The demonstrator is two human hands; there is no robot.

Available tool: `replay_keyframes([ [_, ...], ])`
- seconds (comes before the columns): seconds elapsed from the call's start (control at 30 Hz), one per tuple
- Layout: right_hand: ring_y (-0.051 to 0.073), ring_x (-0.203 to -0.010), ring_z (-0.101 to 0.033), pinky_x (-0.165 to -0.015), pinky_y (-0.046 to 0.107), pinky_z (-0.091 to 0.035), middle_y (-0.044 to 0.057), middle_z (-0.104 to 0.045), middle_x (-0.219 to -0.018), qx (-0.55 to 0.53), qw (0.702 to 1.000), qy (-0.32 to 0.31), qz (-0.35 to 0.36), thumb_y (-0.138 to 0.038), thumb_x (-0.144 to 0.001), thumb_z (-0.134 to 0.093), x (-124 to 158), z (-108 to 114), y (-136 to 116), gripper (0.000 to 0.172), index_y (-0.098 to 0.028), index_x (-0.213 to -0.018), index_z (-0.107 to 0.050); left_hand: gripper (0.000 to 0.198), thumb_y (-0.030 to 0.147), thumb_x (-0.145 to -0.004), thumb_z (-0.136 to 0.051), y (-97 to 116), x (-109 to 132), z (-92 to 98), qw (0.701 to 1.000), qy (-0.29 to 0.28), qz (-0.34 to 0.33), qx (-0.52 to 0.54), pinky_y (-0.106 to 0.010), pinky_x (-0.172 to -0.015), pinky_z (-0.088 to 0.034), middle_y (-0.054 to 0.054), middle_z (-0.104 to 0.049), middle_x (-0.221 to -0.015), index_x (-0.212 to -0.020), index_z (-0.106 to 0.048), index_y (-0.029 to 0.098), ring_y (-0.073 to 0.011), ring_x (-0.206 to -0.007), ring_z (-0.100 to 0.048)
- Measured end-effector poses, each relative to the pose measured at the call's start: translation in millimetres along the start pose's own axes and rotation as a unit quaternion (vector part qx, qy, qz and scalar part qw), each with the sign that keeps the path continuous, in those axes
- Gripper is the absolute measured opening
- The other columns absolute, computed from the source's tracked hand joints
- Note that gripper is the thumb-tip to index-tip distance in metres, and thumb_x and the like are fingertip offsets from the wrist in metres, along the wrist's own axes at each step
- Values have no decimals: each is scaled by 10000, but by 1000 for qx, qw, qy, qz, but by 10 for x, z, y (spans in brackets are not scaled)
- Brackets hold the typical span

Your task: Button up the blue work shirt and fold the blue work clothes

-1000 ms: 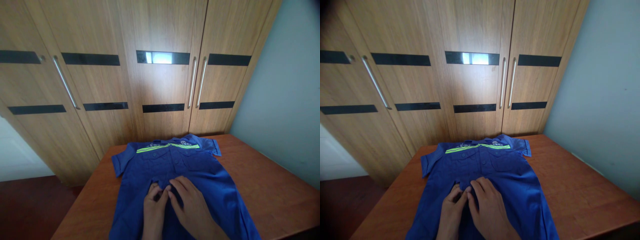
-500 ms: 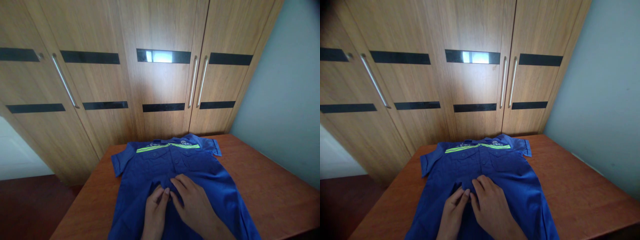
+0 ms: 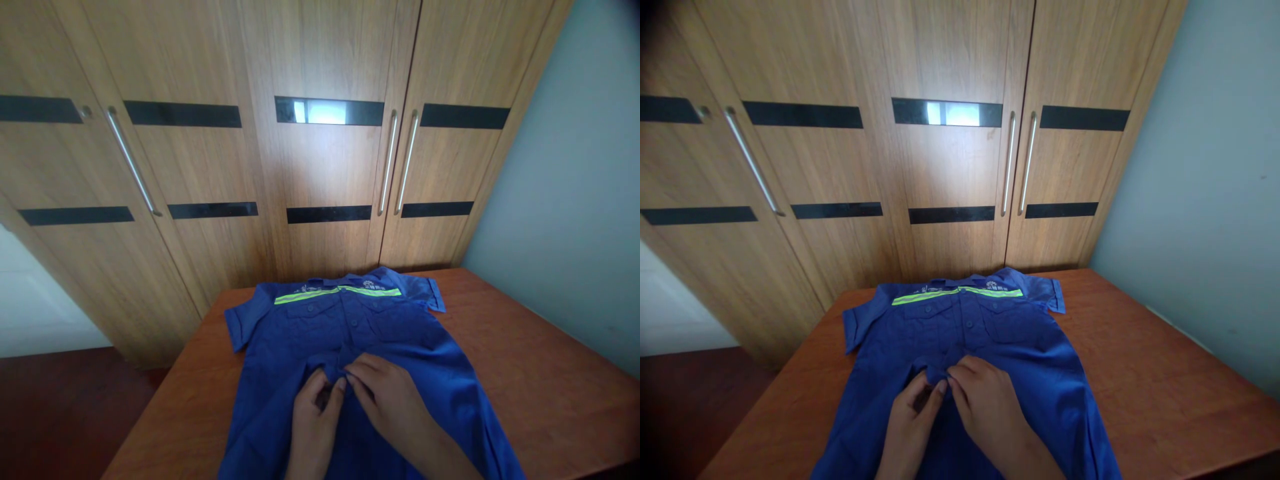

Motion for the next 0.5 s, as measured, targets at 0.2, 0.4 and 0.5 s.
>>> replay_keyframes([
  [0.2,139,-699,-628,-646,224,-434,-10,-676,-780,-29,998,-30,-36,-126,-844,-495,-7,-14,76,237,-249,-818,-696,298,439,-830,-607,-124,32,-30,1000,-11,-1,5,-289,-714,-505,-58,-687,-822,-911,-673,159,-200,-746,-617],
  [0.4,148,-730,-635,-675,230,-432,1,-682,-782,-20,999,-20,-36,-156,-872,-483,2,-82,136,237,-243,-809,-694,327,469,-855,-563,-175,52,-62,999,-39,5,10,-286,-701,-508,-74,-692,-906,-954,-651,170,-196,-749,-629],
  [0.5,151,-750,-633,-693,238,-433,3,-676,-795,-20,999,-2,-42,-167,-894,-461,15,-104,170,248,-243,-833,-689,301,445,-876,-539,-145,53,-48,999,-45,-16,-24,-282,-691,-498,-73,-685,-873,-930,-648,170,-191,-725,-617],
])
Point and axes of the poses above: each hand's wrist, its own x-axis away from the middle knuckle, its own z-axis out of the back of the hand, y = z × x, the point moved 4 cm from there along -x, towards the middle knuckle
